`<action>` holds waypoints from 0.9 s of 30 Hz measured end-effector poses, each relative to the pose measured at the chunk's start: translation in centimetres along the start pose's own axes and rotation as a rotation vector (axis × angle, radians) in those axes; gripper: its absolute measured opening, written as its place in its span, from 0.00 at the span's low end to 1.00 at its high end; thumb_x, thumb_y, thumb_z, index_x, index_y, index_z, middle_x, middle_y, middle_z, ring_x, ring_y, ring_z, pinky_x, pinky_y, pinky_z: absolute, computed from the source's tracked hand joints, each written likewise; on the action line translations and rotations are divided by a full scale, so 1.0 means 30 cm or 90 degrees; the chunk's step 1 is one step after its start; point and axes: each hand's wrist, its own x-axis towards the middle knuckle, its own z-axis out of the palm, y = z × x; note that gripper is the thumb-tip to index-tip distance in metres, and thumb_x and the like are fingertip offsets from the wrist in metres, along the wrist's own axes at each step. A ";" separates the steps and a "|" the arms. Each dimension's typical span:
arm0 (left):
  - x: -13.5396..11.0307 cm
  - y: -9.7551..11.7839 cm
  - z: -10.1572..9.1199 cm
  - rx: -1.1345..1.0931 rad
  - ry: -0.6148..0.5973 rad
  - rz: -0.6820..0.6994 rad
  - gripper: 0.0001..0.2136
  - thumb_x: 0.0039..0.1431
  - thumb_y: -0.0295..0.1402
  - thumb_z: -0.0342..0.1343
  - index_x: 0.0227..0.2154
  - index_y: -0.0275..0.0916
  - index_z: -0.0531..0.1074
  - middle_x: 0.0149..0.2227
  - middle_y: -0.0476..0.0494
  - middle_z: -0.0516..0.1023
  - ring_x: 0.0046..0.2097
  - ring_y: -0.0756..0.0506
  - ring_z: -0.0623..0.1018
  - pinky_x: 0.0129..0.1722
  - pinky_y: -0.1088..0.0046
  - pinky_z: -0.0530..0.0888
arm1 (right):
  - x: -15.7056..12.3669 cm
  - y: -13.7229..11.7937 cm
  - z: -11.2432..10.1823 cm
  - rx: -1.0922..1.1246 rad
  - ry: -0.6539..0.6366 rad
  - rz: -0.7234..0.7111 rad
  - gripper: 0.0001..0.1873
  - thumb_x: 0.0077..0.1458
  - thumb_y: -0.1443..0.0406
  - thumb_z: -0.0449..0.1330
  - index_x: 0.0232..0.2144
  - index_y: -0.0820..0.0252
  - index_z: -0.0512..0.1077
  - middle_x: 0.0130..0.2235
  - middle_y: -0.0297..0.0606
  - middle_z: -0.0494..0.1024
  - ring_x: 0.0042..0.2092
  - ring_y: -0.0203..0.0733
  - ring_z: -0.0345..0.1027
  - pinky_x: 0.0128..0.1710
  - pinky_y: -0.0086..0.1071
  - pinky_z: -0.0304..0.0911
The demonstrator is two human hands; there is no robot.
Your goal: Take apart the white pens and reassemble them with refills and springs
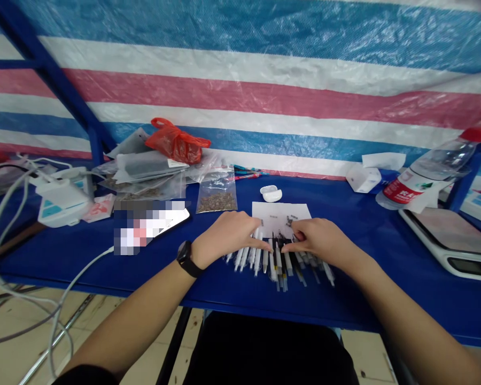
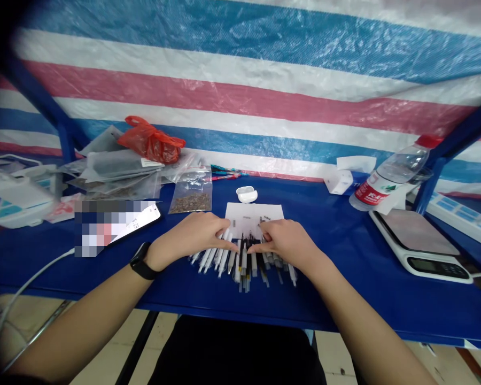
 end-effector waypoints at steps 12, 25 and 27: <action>-0.004 -0.006 0.004 -0.033 0.008 0.011 0.28 0.64 0.60 0.50 0.22 0.40 0.57 0.20 0.50 0.65 0.22 0.49 0.65 0.23 0.71 0.51 | -0.015 0.045 0.027 0.177 0.088 -0.114 0.34 0.62 0.37 0.48 0.19 0.55 0.50 0.18 0.27 0.54 0.22 0.34 0.46 0.23 0.30 0.43; 0.022 -0.122 -0.053 -0.071 0.093 -0.082 0.17 0.67 0.44 0.48 0.25 0.40 0.67 0.22 0.49 0.71 0.25 0.47 0.70 0.27 0.72 0.56 | 0.047 0.219 -0.056 0.269 0.218 0.022 0.23 0.57 0.45 0.57 0.25 0.57 0.69 0.20 0.30 0.65 0.23 0.36 0.56 0.26 0.31 0.53; 0.009 -0.147 -0.049 -0.072 0.124 -0.115 0.17 0.67 0.43 0.47 0.25 0.40 0.67 0.23 0.48 0.72 0.26 0.47 0.70 0.28 0.72 0.57 | 0.055 0.226 -0.014 0.281 0.234 0.026 0.18 0.57 0.49 0.58 0.29 0.57 0.73 0.21 0.31 0.69 0.24 0.37 0.59 0.26 0.31 0.56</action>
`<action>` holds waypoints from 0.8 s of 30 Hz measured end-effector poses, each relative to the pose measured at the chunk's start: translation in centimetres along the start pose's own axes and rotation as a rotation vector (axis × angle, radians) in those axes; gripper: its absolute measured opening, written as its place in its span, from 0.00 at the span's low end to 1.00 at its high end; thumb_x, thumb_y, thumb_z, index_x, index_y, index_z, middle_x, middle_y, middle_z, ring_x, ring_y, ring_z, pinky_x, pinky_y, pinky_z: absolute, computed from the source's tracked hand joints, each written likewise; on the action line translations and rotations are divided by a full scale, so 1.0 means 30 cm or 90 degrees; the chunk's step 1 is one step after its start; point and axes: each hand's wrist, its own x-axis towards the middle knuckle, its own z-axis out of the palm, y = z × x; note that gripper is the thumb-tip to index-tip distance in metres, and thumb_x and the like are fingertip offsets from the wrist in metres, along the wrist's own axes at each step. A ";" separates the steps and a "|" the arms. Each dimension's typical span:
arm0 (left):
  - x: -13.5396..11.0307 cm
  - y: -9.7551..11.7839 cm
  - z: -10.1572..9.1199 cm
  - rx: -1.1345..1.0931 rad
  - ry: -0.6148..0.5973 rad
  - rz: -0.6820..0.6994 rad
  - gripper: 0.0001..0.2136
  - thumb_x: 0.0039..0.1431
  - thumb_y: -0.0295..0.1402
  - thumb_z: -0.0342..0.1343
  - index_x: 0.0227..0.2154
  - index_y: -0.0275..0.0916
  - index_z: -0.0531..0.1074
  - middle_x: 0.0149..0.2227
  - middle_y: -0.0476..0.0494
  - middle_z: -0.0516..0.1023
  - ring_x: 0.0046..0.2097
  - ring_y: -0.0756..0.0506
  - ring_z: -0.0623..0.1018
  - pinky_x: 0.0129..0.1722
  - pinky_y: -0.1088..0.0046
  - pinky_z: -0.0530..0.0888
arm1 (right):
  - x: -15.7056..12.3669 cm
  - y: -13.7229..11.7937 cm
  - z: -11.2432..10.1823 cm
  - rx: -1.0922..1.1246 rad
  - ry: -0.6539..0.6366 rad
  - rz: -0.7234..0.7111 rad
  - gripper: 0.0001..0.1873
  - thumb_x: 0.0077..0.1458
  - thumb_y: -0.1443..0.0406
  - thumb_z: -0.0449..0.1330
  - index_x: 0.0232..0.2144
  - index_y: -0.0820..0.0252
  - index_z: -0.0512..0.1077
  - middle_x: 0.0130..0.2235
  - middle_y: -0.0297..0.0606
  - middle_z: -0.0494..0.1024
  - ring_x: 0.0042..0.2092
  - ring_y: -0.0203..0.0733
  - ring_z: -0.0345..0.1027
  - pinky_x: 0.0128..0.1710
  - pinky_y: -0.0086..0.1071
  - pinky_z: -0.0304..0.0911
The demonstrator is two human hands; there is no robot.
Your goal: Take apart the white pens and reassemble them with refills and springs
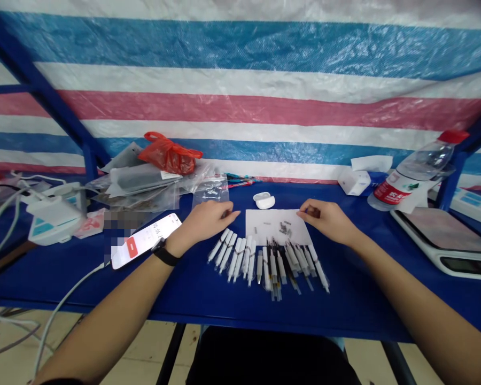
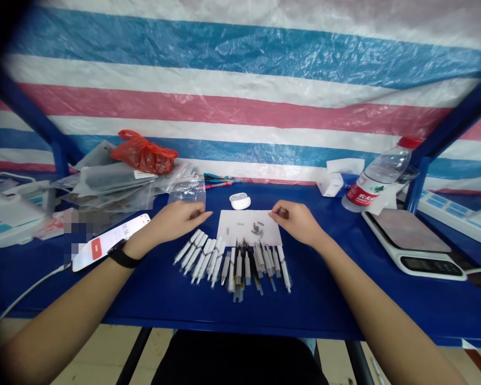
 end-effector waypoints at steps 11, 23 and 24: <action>-0.031 0.000 0.003 -0.017 -0.119 -0.075 0.20 0.69 0.45 0.39 0.25 0.41 0.64 0.30 0.44 0.77 0.36 0.41 0.77 0.33 0.70 0.63 | -0.002 -0.016 0.074 -0.072 -0.039 -0.052 0.07 0.54 0.63 0.62 0.30 0.58 0.80 0.30 0.38 0.77 0.27 0.37 0.67 0.32 0.32 0.63; -0.038 -0.034 -0.020 -0.069 -0.216 -0.060 0.08 0.55 0.37 0.50 0.24 0.42 0.61 0.21 0.51 0.67 0.24 0.47 0.67 0.26 0.71 0.58 | -0.005 -0.015 0.078 -0.120 -0.042 -0.041 0.02 0.50 0.67 0.61 0.28 0.58 0.75 0.31 0.36 0.75 0.27 0.37 0.67 0.33 0.31 0.63; -0.037 -0.034 -0.019 -0.071 -0.221 -0.062 0.07 0.54 0.37 0.52 0.24 0.42 0.62 0.21 0.51 0.68 0.24 0.47 0.68 0.26 0.71 0.58 | -0.006 -0.016 0.077 -0.125 -0.043 -0.042 0.02 0.50 0.68 0.61 0.28 0.58 0.75 0.31 0.36 0.75 0.27 0.37 0.66 0.33 0.31 0.63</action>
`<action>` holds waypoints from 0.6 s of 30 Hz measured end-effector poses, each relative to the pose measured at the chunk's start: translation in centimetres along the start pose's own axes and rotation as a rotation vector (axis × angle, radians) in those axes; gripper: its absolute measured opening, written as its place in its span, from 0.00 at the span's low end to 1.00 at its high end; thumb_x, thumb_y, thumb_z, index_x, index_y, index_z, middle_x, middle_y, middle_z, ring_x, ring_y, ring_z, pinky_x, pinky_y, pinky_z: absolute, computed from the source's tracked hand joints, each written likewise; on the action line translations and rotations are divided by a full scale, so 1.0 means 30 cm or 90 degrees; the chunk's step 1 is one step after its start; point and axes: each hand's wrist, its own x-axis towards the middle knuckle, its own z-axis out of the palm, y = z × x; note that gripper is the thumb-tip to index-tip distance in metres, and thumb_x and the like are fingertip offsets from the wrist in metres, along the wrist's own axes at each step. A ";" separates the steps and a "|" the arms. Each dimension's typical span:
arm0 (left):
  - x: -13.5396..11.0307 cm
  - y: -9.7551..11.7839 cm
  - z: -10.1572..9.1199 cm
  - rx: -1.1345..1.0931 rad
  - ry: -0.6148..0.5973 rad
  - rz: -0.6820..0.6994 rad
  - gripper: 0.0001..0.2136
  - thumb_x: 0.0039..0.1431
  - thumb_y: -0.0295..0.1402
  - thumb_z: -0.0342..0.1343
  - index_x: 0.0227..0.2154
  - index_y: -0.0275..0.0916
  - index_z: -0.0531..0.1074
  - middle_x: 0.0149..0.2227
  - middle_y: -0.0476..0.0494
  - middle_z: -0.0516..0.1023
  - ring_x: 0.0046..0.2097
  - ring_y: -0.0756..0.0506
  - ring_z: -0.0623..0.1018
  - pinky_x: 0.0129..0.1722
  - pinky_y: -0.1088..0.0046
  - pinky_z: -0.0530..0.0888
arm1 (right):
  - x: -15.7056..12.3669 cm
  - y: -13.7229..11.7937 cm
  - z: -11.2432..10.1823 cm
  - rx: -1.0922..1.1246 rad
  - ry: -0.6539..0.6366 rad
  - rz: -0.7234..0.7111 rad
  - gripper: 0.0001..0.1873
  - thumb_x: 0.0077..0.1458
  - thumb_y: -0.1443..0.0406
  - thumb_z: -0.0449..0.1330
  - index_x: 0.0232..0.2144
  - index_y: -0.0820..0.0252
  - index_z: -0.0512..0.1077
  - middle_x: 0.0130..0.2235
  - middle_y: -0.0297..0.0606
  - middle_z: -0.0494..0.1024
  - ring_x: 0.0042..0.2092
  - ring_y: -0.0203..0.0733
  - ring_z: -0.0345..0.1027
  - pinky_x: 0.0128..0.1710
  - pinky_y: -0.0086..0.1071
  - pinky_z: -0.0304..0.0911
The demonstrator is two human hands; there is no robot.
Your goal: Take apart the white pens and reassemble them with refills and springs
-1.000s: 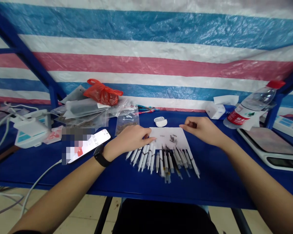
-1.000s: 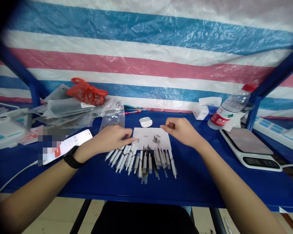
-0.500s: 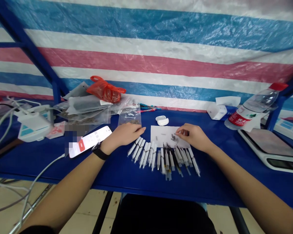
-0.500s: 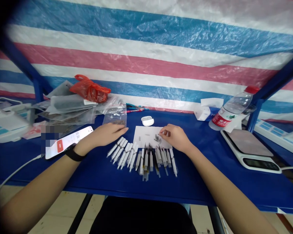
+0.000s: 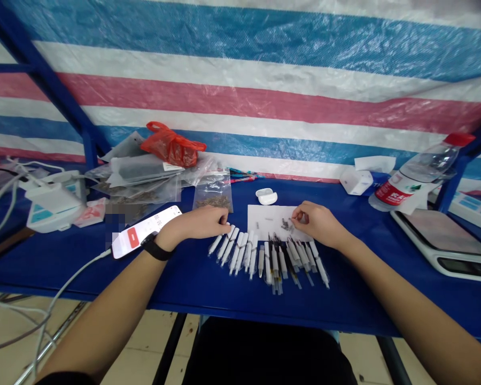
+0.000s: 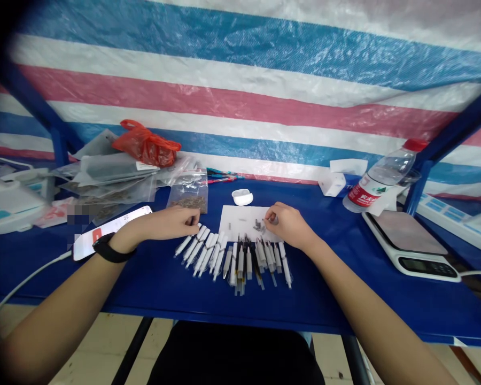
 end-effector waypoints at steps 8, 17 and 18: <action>0.012 -0.013 0.006 0.040 0.006 -0.008 0.06 0.52 0.37 0.54 0.26 0.42 0.66 0.25 0.48 0.74 0.28 0.44 0.74 0.29 0.71 0.62 | -0.005 -0.020 -0.009 -0.039 -0.006 -0.003 0.03 0.50 0.70 0.60 0.29 0.58 0.74 0.32 0.36 0.74 0.28 0.38 0.68 0.34 0.31 0.63; -0.012 0.003 -0.015 0.001 0.087 0.036 0.06 0.57 0.36 0.48 0.32 0.41 0.66 0.26 0.49 0.72 0.28 0.45 0.72 0.30 0.70 0.63 | -0.005 -0.038 -0.043 0.047 0.068 0.004 0.03 0.48 0.68 0.60 0.29 0.57 0.71 0.29 0.35 0.75 0.27 0.39 0.69 0.32 0.33 0.65; -0.011 0.004 -0.012 -0.005 0.100 0.046 0.06 0.59 0.35 0.46 0.32 0.41 0.65 0.26 0.49 0.71 0.28 0.45 0.72 0.31 0.70 0.64 | -0.007 -0.038 -0.045 0.092 0.098 0.010 0.02 0.48 0.67 0.60 0.29 0.57 0.71 0.28 0.34 0.76 0.27 0.39 0.70 0.32 0.33 0.66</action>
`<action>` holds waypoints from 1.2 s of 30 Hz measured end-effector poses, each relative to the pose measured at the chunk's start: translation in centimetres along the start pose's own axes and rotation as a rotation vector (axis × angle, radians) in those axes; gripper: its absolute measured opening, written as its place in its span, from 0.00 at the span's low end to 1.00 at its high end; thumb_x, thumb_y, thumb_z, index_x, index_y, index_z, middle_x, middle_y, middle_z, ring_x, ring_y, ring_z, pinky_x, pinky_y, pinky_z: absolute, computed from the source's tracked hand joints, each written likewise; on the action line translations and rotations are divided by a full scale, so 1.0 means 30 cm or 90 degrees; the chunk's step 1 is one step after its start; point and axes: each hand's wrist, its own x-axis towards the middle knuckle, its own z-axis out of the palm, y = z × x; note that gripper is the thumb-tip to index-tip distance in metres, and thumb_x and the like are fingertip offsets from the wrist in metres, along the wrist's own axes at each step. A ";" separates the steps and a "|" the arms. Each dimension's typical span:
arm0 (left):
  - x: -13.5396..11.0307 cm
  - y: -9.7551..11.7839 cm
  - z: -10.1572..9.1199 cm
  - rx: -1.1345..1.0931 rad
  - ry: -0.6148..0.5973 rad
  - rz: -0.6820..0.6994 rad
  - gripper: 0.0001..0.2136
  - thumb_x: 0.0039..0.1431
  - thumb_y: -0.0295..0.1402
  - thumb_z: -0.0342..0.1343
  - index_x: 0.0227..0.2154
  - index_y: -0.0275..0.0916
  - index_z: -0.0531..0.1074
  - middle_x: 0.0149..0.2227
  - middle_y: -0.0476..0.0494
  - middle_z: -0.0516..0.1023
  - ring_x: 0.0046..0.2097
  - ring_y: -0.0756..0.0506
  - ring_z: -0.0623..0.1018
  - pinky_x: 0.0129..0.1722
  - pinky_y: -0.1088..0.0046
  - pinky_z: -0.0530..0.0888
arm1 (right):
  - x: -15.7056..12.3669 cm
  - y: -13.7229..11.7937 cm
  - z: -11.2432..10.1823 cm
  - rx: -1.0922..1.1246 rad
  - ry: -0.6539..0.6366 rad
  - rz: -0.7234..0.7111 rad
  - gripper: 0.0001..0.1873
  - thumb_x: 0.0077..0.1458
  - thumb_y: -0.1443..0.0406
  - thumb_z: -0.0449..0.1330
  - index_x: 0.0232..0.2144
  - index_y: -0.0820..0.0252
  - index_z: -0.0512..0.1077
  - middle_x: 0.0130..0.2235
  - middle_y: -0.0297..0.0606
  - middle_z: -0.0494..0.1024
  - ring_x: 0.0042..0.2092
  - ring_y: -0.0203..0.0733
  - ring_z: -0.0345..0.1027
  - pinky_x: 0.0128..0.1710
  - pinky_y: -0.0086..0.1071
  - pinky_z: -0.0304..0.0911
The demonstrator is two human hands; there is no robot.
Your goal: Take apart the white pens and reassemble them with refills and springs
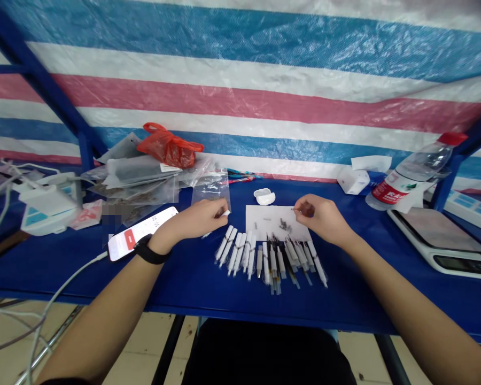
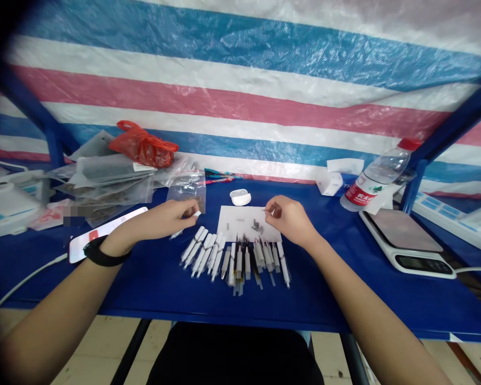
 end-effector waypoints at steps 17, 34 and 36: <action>0.001 0.161 0.156 -0.344 0.229 0.170 0.14 0.67 0.43 0.52 0.48 0.41 0.69 0.20 0.59 0.56 0.21 0.52 0.60 0.24 0.76 0.59 | -0.046 -0.167 0.086 0.523 0.043 0.037 0.19 0.50 0.53 0.72 0.30 0.56 0.69 0.30 0.35 0.80 0.32 0.40 0.75 0.35 0.36 0.72; 0.017 0.170 0.177 -0.452 0.469 0.189 0.08 0.58 0.37 0.62 0.28 0.38 0.77 0.18 0.56 0.63 0.20 0.54 0.60 0.21 0.78 0.59 | -0.034 -0.186 0.004 -0.107 -0.236 0.064 0.10 0.57 0.59 0.63 0.29 0.59 0.74 0.30 0.39 0.76 0.33 0.44 0.70 0.34 0.35 0.59; 0.017 0.168 0.173 -0.443 0.472 0.181 0.07 0.58 0.36 0.61 0.28 0.38 0.77 0.17 0.57 0.63 0.20 0.54 0.61 0.21 0.78 0.59 | -0.028 -0.189 0.017 -0.159 -0.289 0.075 0.11 0.59 0.58 0.61 0.31 0.60 0.75 0.32 0.41 0.77 0.35 0.46 0.71 0.36 0.35 0.59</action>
